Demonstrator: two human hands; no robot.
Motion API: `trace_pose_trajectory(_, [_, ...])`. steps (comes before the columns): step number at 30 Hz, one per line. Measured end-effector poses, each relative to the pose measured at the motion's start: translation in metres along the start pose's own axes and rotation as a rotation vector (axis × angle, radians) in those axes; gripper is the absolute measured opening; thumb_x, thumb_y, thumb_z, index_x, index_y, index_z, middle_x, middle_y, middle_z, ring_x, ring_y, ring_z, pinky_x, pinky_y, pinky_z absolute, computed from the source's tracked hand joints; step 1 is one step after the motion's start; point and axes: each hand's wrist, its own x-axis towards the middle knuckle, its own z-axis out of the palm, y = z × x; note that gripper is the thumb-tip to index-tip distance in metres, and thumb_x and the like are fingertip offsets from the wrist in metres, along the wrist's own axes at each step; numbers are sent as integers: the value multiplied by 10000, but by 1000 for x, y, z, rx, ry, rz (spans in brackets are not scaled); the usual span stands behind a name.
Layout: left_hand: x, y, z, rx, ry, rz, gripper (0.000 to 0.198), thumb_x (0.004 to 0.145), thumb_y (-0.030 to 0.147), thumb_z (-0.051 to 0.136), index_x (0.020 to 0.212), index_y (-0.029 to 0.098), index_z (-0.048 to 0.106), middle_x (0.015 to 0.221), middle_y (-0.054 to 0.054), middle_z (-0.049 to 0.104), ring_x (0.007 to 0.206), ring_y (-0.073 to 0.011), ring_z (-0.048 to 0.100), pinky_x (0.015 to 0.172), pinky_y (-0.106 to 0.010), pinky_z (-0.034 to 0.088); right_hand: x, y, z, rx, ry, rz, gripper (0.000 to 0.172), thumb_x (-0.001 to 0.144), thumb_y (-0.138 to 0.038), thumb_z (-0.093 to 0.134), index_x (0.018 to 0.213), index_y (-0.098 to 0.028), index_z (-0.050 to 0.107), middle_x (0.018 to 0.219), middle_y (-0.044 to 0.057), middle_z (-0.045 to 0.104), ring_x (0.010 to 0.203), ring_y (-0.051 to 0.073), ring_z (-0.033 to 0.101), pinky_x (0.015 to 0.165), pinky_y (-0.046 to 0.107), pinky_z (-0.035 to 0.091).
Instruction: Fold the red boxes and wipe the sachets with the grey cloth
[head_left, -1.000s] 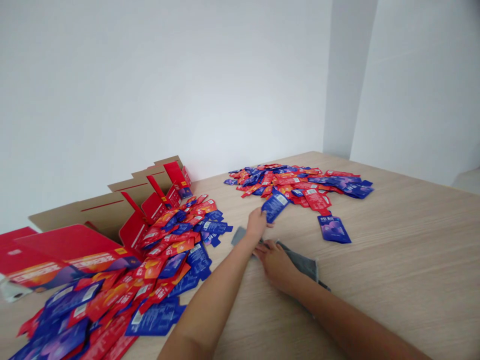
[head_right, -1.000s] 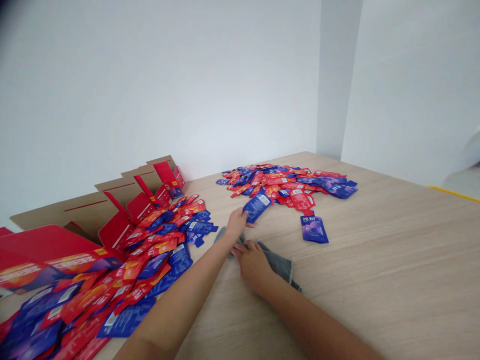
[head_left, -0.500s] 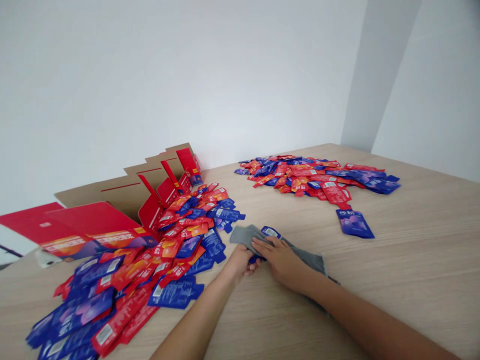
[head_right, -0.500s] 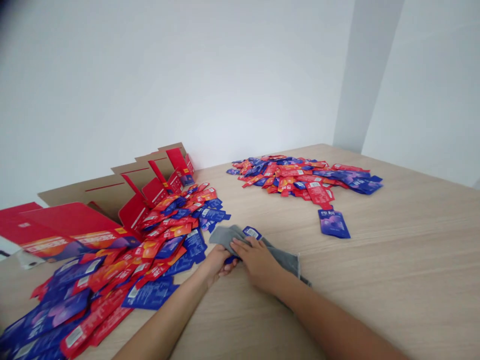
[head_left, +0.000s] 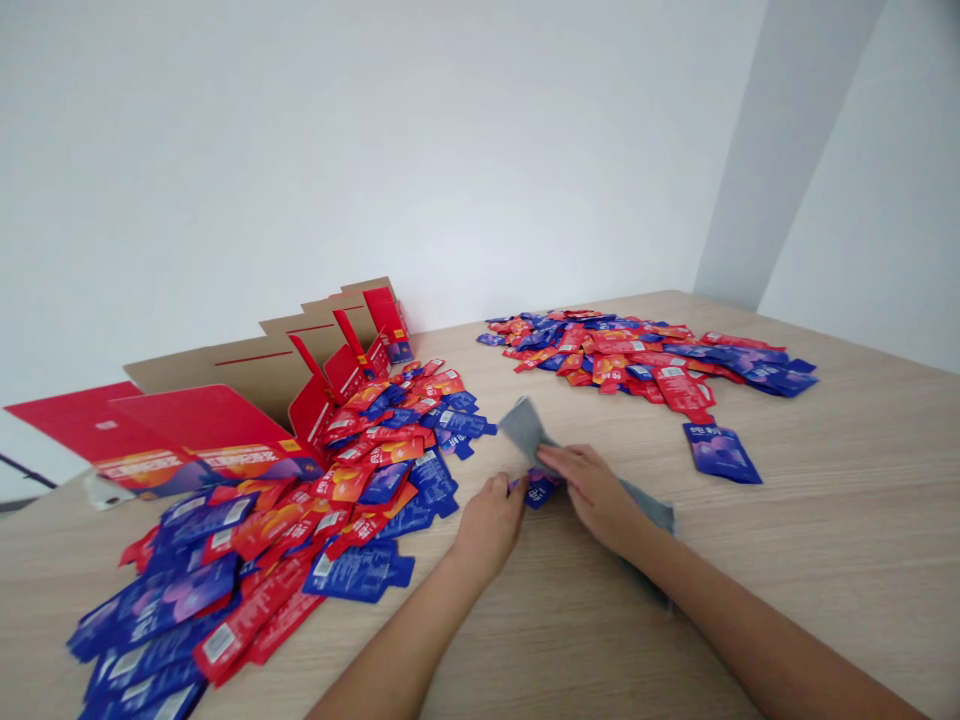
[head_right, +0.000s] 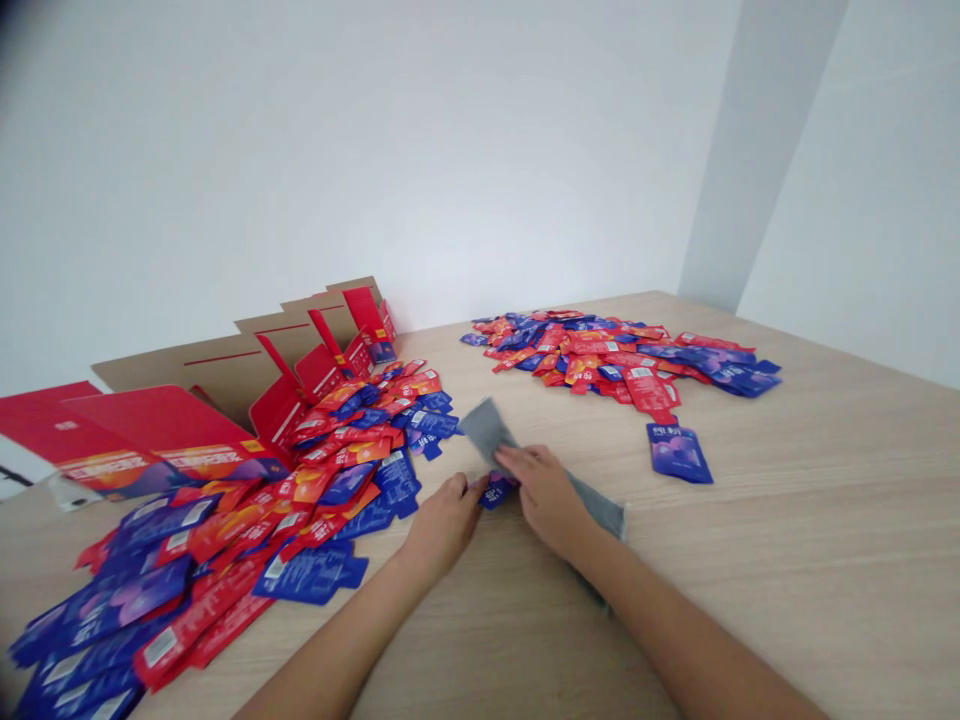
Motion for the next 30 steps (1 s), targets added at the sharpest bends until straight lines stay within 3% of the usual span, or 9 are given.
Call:
trace_pose_trajectory(5, [3, -5, 10, -200, 87, 48, 317, 837, 68, 405, 1092, 155, 572, 971, -94, 614, 908, -189, 586, 815, -300, 466, 0, 1, 9, -211, -221, 59, 608, 728, -26, 360, 1288, -208, 516, 1360, 9, 481, 1184, 279, 400, 935, 454, 356])
trace_pose_trajectory(8, [9, -21, 5, -632, 224, -133, 224, 871, 211, 413, 796, 157, 617, 713, -45, 623, 669, -157, 592, 656, -268, 480, 4, 23, -1, -324, -206, 209, 586, 748, -19, 357, 1282, -193, 522, 1364, 21, 477, 1162, 288, 412, 901, 440, 368])
trace_pose_trajectory(12, [27, -58, -29, -1428, 464, -456, 328, 817, 384, 526, 571, 172, 476, 434, 50, 471, 350, -77, 414, 391, -192, 365, 4, 27, -8, -332, -193, 223, 538, 775, -40, 364, 1267, -175, 534, 1349, 44, 493, 1145, 296, 423, 896, 447, 365])
trace_pose_trajectory(14, [40, -70, -51, -1697, 659, -519, 265, 785, 358, 590, 638, 158, 496, 514, 35, 545, 401, -63, 476, 437, -172, 416, 3, 18, -6, -324, -199, 206, 526, 787, -55, 369, 1275, -171, 524, 1354, 53, 488, 1154, 300, 415, 902, 459, 359])
trace_pose_trajectory(16, [55, -66, -64, -1785, 661, -550, 229, 796, 339, 585, 701, 140, 525, 609, -7, 604, 475, -70, 542, 511, -186, 475, 3, 6, -3, -295, -217, 164, 523, 789, -62, 381, 1280, -179, 520, 1354, 53, 487, 1153, 291, 417, 910, 450, 358])
trace_pose_trajectory(19, [83, -23, -62, -1640, 341, -444, 205, 814, 293, 553, 914, 114, 561, 768, -59, 646, 554, -102, 592, 558, -232, 504, 4, -10, 2, -217, -256, 63, 504, 795, -74, 404, 1273, -178, 526, 1347, 61, 494, 1144, 289, 432, 916, 435, 364])
trace_pose_trajectory(23, [119, 81, -37, -1043, -38, -47, 458, 818, 276, 524, 1238, 107, 456, 1061, -163, 626, 813, -199, 639, 704, -319, 509, 3, -14, 11, -189, -307, 32, 449, 843, -120, 411, 1275, -171, 522, 1330, 80, 508, 1207, 282, 402, 1002, 436, 301])
trace_pose_trajectory(27, [143, 175, -18, -897, -81, 240, 543, 649, 270, 730, 1157, 180, 561, 1236, -163, 556, 1118, -306, 527, 958, -401, 400, 6, 1, 17, -161, -386, 15, 438, 875, -274, 469, 1313, -259, 479, 1390, 8, 446, 1250, 275, 367, 1024, 420, 302])
trace_pose_trajectory(30, [154, 214, -5, -613, -41, 366, 588, 624, 290, 760, 1171, 230, 554, 1316, -142, 493, 1218, -363, 433, 987, -507, 351, 11, 13, 20, -128, -430, 10, 432, 867, -371, 499, 1294, -308, 493, 1387, -22, 447, 1222, 298, 399, 953, 424, 383])
